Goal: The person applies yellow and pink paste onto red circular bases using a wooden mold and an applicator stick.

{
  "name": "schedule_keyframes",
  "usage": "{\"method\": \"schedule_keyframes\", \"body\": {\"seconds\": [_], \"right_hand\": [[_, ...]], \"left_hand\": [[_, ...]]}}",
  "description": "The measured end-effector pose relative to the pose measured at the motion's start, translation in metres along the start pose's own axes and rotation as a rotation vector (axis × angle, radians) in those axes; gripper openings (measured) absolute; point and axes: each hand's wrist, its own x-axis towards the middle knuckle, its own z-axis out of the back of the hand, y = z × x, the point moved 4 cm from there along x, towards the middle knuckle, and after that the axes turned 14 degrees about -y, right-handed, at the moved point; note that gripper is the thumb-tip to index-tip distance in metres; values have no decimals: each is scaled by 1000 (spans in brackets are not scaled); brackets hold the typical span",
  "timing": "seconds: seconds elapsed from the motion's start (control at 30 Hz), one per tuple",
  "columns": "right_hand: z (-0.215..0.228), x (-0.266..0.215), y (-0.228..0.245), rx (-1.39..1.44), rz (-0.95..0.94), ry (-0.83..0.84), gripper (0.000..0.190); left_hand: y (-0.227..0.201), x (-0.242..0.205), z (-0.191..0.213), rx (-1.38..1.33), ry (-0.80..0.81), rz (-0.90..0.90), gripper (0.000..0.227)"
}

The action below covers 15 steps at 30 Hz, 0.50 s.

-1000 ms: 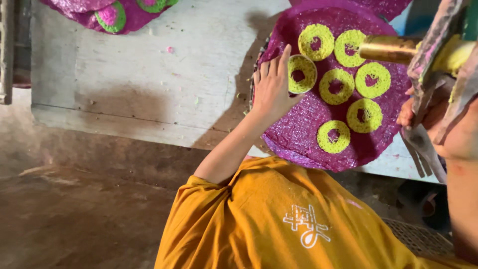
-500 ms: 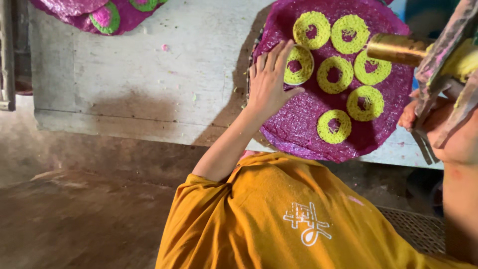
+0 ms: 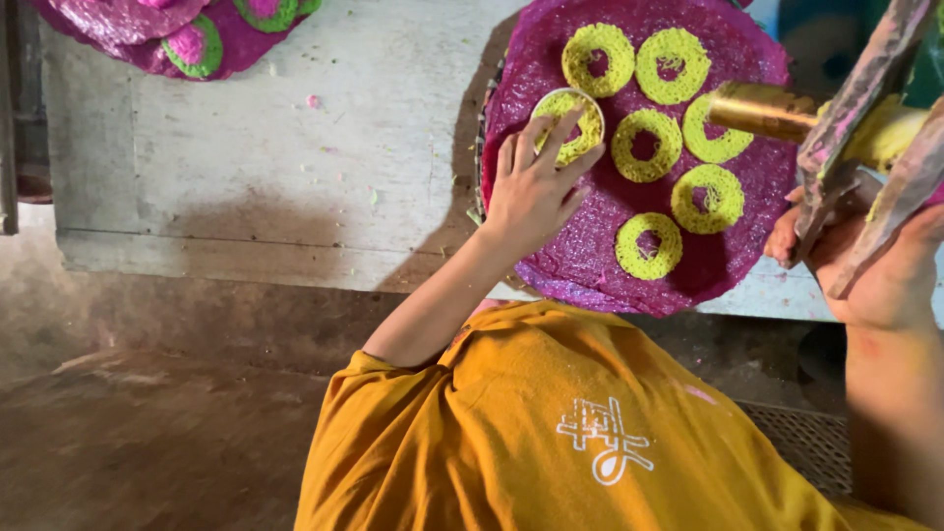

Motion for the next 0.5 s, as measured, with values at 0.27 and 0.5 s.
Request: {"method": "schedule_keyframes", "body": {"seconds": [0.27,0.5], "right_hand": [[-7,-4,6,25,3,-19,107],[-5,-5,7,-41,19,-57,112]], "left_hand": [[15,10,-2,-97,-65,308,111],[13,26,5,-79,-89,306,127]]}}
